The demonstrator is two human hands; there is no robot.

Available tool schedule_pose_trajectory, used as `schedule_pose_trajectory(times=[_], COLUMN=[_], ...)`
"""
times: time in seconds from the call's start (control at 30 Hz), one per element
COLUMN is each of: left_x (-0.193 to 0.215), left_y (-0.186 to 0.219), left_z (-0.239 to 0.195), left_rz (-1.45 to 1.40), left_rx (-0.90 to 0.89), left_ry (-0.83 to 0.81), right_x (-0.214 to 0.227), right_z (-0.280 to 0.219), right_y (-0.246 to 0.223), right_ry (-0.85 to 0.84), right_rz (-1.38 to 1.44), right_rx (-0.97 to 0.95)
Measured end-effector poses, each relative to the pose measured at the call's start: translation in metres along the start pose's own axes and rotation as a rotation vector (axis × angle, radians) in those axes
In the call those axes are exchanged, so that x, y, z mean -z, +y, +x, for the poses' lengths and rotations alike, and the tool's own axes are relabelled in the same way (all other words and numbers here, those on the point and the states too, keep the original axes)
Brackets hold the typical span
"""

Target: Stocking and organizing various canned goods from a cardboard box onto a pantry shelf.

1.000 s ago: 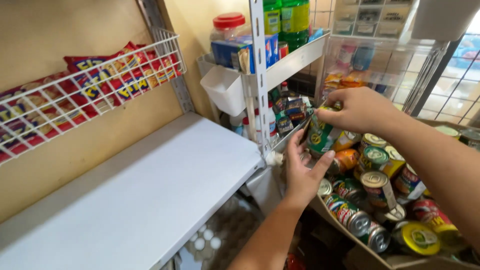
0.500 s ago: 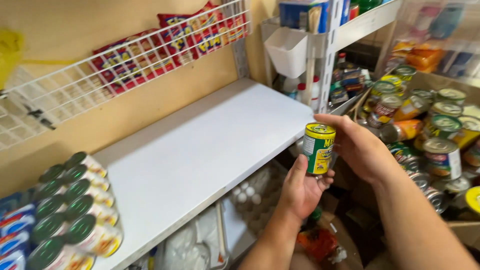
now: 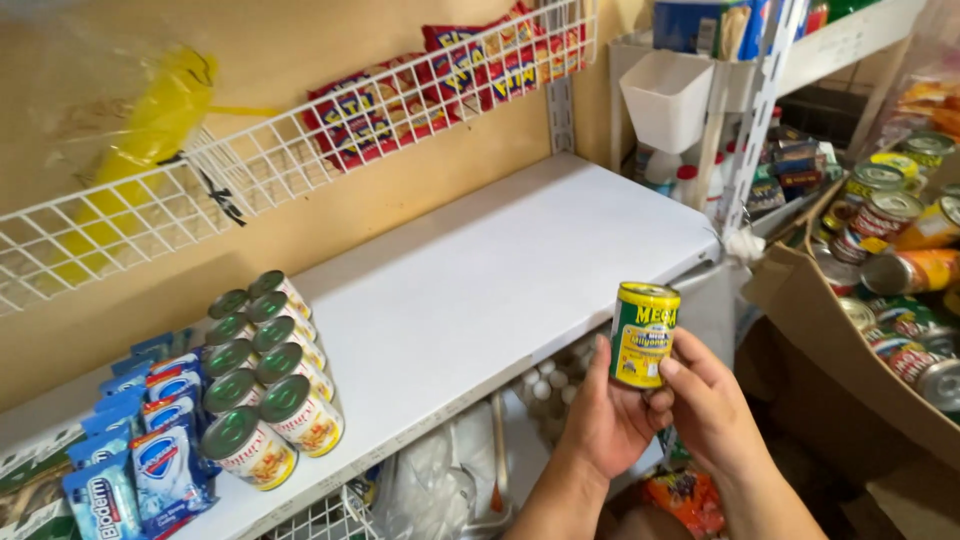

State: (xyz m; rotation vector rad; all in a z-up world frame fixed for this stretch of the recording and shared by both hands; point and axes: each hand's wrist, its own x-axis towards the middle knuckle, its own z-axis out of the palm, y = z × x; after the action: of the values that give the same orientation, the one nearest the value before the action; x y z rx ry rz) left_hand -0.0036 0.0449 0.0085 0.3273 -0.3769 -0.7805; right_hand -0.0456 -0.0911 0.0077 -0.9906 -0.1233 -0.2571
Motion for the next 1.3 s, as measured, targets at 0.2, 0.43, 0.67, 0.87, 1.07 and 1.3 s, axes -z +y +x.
schedule_pose_trajectory(times=[0.2,0.43,0.67,0.87,1.07,1.3], left_x=[-0.002,-0.014,0.0,0.001,0.019,0.038], left_y=[0.012,0.011,0.013,0.024,0.037,0.101], left_z=[-0.016,-0.03,-0.028,-0.015,0.018,0.045], left_rz=[0.082,0.321,0.261,0.255,0.214,0.273], left_rx=[0.0,-0.087,-0.163,-0.198,-0.215,-0.561], left_ry=[-0.035,0.07,-0.021,-0.001,0.001,0.225], right_x=[-0.017,-0.039,-0.034,-0.04,-0.019,-0.064], right_z=[0.0,-0.005,0.005,0.023,0.072,0.153], right_y=[-0.003,-0.011,0.001,-0.007,0.014,0.044], right_ry=[0.011,0.112,0.049,-0.033,-0.291,-0.514], right_rz=[-0.064,-0.13,-0.119,-0.143,-0.171,-0.24], right_rx=[0.026,0.021,0.02,-0.01,0.141,0.095])
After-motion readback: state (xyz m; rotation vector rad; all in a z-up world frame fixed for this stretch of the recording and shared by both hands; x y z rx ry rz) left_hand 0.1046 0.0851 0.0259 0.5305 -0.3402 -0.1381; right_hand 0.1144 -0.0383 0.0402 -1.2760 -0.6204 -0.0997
